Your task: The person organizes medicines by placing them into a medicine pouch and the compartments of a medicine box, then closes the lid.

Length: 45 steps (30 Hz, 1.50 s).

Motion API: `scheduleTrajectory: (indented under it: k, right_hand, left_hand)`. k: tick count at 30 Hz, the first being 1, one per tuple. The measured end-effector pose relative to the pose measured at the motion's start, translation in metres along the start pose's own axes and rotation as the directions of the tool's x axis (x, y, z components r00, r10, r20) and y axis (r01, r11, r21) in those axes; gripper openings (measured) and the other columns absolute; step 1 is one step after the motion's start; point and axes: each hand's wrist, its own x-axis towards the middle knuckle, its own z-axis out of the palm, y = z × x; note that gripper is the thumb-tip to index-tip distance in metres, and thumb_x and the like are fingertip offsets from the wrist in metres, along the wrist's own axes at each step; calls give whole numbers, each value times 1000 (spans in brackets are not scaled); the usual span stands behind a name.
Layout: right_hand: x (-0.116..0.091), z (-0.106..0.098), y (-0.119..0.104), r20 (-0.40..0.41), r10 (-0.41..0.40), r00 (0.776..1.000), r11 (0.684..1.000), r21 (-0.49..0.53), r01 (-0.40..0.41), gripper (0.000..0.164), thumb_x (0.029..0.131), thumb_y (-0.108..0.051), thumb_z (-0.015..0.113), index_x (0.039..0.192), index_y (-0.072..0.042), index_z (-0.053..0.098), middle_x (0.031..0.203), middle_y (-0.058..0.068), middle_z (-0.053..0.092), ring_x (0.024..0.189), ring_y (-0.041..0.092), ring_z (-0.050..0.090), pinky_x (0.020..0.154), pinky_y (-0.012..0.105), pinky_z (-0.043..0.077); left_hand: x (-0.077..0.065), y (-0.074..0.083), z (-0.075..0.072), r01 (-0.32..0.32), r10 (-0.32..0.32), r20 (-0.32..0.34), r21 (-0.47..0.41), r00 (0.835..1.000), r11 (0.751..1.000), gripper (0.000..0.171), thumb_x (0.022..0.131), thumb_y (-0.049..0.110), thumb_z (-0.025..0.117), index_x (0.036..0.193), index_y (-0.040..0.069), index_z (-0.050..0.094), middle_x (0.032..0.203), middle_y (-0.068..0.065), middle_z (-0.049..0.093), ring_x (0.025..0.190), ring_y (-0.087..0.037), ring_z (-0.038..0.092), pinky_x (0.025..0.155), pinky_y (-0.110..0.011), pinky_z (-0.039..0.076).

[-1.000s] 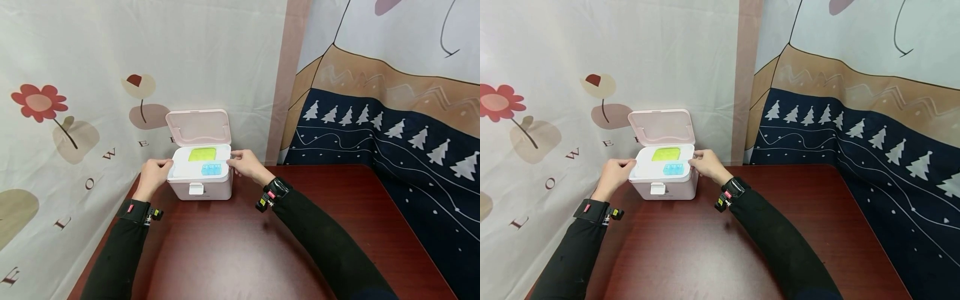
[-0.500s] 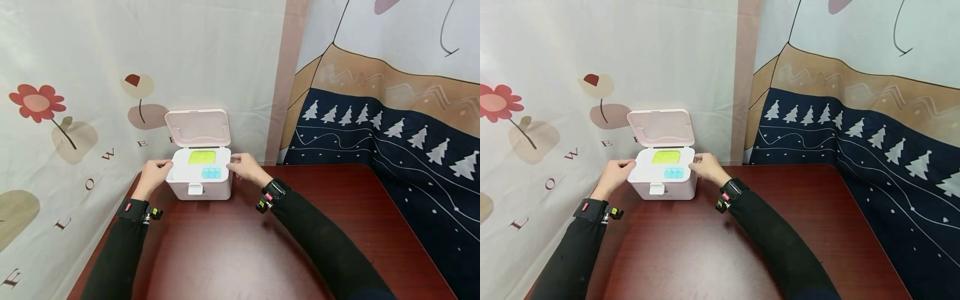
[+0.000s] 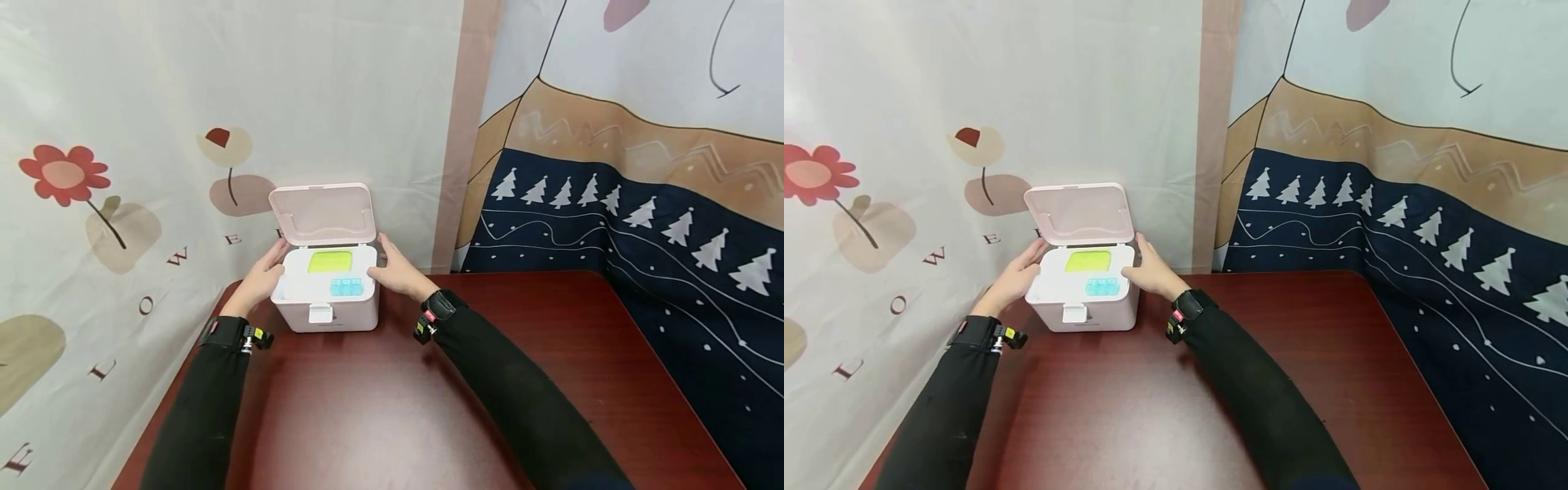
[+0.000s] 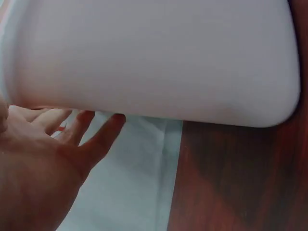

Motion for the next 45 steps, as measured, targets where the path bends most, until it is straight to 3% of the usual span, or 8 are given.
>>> scheduleTrajectory:
  k: [4,9,17,27,38,45]
  right_hand:
    - [1,-1,4,17,-22,1000,1000,-1,22,100,99,-21,63,179,-17,3,188,5,11,166,34,38,130,50,41]
    - [-4,-9,8,45,-16,999,1000,-2,16,97,101,-21,61,179,-19,3,188,6,8,166,35,38,130,50,42]
    - [-18,-33,18,67,-10,998,1000,-25,12,98,102,-20,61,180,-22,2,187,7,10,164,38,40,127,54,45]
    - [-55,-76,38,72,55,996,998,36,-58,97,102,-17,60,180,-27,3,188,0,10,167,38,34,131,61,37]
    - [-97,-119,63,21,60,998,997,46,-61,94,103,-10,57,180,-26,6,188,3,7,168,44,31,132,66,31]
    - [-124,-138,75,0,83,997,991,109,-83,96,101,-8,57,180,-29,6,188,-3,8,168,42,29,127,66,37]
  left_hand:
    - [1,2,5,-9,9,2,-55,1000,998,81,110,2,33,178,22,-5,187,-9,9,175,-39,4,138,-65,10]
    - [-2,1,12,-17,17,-6,-110,1000,994,91,103,-6,38,178,19,-8,186,-18,13,171,-50,16,134,-69,23]
    - [0,10,33,-35,37,14,-97,999,995,92,101,-4,42,178,15,-4,185,-22,11,169,-51,23,129,-67,33]
    - [-3,32,79,-68,72,33,-91,997,994,88,104,1,44,179,16,0,183,-18,14,167,-47,26,126,-65,36]
    - [-3,59,128,-134,141,70,-94,987,986,85,106,7,46,179,14,3,184,-14,15,166,-45,30,127,-69,35]
    - [-3,73,152,-157,169,103,-114,980,981,87,105,8,47,179,18,3,183,-12,15,163,-42,34,123,-64,40]
